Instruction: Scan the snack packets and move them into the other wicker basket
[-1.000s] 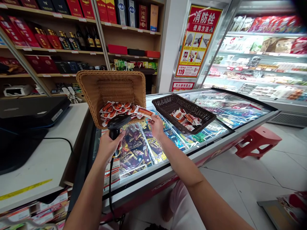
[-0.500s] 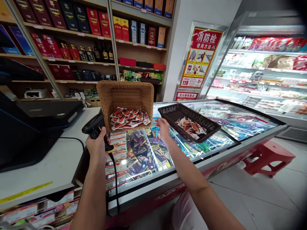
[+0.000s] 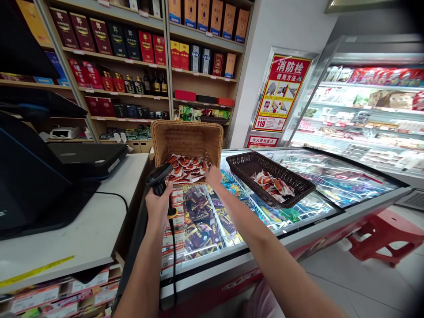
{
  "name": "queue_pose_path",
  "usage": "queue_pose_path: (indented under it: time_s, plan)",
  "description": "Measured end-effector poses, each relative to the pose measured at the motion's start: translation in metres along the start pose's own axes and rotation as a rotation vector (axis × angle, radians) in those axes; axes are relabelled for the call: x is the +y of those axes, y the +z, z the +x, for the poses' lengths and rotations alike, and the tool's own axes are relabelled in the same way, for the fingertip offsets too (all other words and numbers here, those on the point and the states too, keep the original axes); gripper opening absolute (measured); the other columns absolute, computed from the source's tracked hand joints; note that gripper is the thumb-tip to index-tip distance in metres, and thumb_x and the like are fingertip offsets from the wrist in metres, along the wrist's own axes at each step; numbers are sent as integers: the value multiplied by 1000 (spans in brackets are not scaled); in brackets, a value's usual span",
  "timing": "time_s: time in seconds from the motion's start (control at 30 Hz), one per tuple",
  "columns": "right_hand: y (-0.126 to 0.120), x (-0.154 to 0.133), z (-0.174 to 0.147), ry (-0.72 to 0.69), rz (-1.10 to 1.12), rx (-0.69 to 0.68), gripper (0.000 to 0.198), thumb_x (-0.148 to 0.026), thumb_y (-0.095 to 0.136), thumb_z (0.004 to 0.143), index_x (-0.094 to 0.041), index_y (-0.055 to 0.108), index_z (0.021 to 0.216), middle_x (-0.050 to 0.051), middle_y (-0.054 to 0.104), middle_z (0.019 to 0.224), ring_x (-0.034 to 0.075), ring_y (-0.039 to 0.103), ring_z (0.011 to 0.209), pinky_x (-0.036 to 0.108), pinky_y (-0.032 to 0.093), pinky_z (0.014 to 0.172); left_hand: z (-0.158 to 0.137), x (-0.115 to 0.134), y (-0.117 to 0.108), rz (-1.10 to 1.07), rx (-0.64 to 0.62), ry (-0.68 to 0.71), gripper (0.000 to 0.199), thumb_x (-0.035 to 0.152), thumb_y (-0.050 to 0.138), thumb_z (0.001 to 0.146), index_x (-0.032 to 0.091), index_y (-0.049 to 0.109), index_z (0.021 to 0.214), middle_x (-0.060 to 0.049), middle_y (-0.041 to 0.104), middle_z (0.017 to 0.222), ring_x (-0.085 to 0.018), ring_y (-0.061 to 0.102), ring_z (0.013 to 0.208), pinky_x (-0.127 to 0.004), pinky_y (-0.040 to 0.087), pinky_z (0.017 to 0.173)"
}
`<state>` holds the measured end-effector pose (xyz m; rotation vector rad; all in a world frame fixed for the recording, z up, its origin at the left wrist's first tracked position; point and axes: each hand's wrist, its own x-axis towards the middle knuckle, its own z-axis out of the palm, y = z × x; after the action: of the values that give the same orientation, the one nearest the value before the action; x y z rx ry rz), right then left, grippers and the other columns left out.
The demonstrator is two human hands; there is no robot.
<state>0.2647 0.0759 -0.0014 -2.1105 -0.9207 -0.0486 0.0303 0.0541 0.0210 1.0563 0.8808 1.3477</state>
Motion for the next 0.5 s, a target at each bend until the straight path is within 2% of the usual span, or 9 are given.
queue_pose_path:
  time_s: [0.07,0.13,0.27,0.37,0.5]
  plan:
    - [-12,8,-7,-21,-73,47,20,-25,52,107,-14,68,112,14,76,87,25,73,81,29,49,72,0,-1,0,15,-14,-2,48,47,92,61,21,57,81,8,55,53,-10,47,40,-23,37,37]
    - [-28,18,-14,-67,-71,99,20,-24,47,108,-17,64,113,8,71,79,22,68,73,28,44,70,-1,-2,2,31,-35,7,48,48,92,61,21,56,80,8,55,54,-10,47,39,-23,37,37]
    - [-50,45,-31,-99,170,224,20,-28,43,107,-23,59,97,0,62,71,20,63,67,27,41,67,-5,-3,6,94,-93,7,53,50,94,57,22,55,80,7,55,54,-10,47,40,-23,35,37]
    - [-50,64,-44,-64,425,281,27,-41,41,108,-24,56,94,1,65,77,20,67,70,27,47,64,-9,-7,9,171,-193,-24,57,52,95,55,23,54,80,7,54,50,-11,46,39,-24,34,36]
    - [-42,78,-49,11,637,262,38,-58,43,106,-24,59,99,1,68,79,21,70,70,30,55,61,-14,-15,11,282,-369,-45,55,55,94,59,24,52,77,7,53,47,-11,43,37,-24,33,38]
